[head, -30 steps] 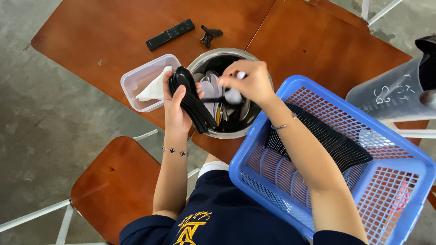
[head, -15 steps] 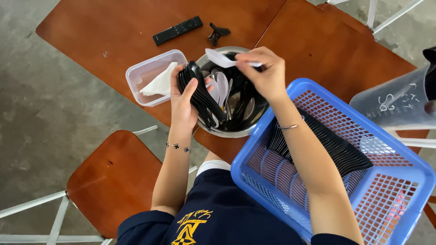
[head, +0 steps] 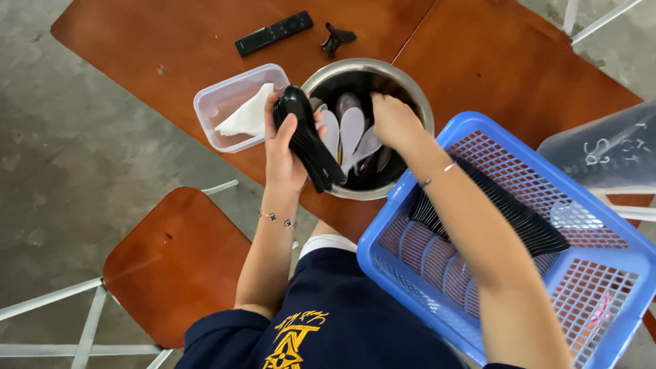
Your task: Sort and organize black plastic spoons and white plastic spoons from a bowl into a blue basket.
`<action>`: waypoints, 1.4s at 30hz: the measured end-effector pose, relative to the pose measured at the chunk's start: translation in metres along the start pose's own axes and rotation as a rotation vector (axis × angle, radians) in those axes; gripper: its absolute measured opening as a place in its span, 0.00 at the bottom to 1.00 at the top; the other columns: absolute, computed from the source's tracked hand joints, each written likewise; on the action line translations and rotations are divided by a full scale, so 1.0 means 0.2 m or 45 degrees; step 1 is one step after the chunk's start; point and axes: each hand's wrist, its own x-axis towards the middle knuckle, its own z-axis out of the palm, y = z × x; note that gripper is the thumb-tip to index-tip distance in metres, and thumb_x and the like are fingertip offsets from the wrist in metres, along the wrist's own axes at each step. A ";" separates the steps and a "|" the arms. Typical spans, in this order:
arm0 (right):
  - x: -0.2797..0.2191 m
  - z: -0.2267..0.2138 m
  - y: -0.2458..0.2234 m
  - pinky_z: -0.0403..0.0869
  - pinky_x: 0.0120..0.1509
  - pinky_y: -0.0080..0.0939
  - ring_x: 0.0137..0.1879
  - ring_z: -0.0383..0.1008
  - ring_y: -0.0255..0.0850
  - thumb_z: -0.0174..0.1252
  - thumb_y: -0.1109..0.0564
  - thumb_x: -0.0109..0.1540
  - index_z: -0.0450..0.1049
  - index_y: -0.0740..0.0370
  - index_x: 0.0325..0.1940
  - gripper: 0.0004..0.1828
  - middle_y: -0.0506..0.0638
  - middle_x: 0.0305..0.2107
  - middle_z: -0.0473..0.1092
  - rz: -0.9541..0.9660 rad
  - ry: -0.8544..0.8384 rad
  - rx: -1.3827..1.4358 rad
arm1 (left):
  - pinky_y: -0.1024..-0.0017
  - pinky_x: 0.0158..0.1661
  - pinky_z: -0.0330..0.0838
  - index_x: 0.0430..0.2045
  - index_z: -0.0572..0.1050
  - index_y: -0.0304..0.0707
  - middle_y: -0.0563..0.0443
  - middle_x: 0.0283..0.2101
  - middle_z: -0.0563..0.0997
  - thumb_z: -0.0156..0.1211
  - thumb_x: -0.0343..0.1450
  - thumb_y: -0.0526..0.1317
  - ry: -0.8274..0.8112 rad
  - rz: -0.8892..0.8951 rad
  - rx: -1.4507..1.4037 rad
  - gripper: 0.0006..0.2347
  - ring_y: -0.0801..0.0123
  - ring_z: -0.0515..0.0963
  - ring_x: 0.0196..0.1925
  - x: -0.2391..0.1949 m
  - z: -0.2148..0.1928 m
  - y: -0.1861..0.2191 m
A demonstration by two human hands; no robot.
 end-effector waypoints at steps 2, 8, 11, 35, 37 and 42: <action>0.02 -0.07 -0.06 0.72 0.57 0.56 0.51 0.75 0.64 0.55 0.63 0.58 0.67 0.70 0.62 0.27 0.73 0.45 0.73 -0.032 -0.033 0.029 | 0.60 0.47 0.83 0.63 0.61 0.52 0.44 0.55 0.74 0.62 0.75 0.34 -0.022 -0.004 -0.004 0.23 0.56 0.81 0.50 0.00 0.00 0.00; 0.12 -0.16 -0.15 0.78 0.52 0.54 0.48 0.81 0.59 0.59 0.60 0.59 0.73 0.67 0.56 0.20 0.67 0.42 0.77 0.291 -0.646 -0.192 | 0.59 0.47 0.83 0.62 0.62 0.51 0.45 0.55 0.75 0.62 0.75 0.33 -0.025 -0.022 0.009 0.22 0.56 0.82 0.49 0.01 0.01 0.00; 0.15 -0.12 -0.12 0.78 0.50 0.53 0.49 0.80 0.57 0.63 0.60 0.57 0.81 0.61 0.45 0.13 0.62 0.42 0.78 0.062 -0.506 -0.552 | 0.58 0.47 0.83 0.61 0.62 0.51 0.44 0.55 0.76 0.62 0.75 0.32 -0.022 -0.029 0.005 0.22 0.56 0.82 0.49 0.02 0.02 0.01; -0.03 -0.70 -0.75 0.72 0.35 0.34 0.31 0.71 0.38 0.77 0.51 0.53 0.73 0.64 0.48 0.26 0.49 0.28 0.68 -0.293 0.150 0.718 | 0.56 0.46 0.83 0.66 0.59 0.50 0.46 0.52 0.74 0.74 0.67 0.31 -0.106 -0.195 -0.130 0.34 0.55 0.81 0.50 0.01 -0.05 0.00; 0.01 -0.69 -0.69 0.72 0.34 0.35 0.30 0.71 0.38 0.77 0.48 0.52 0.72 0.66 0.48 0.30 0.49 0.26 0.68 -0.199 0.100 0.755 | 0.58 0.44 0.83 0.69 0.59 0.50 0.48 0.50 0.73 0.74 0.68 0.29 -0.089 -0.197 -0.082 0.36 0.54 0.80 0.47 0.01 -0.08 -0.01; 0.22 -0.40 -0.30 0.76 0.46 0.48 0.39 0.80 0.51 0.61 0.42 0.66 0.82 0.63 0.39 0.21 0.57 0.33 0.79 0.019 -0.133 0.249 | 0.62 0.45 0.82 0.64 0.59 0.50 0.43 0.54 0.75 0.73 0.67 0.28 -0.018 -0.037 0.034 0.33 0.54 0.81 0.52 0.01 -0.01 0.02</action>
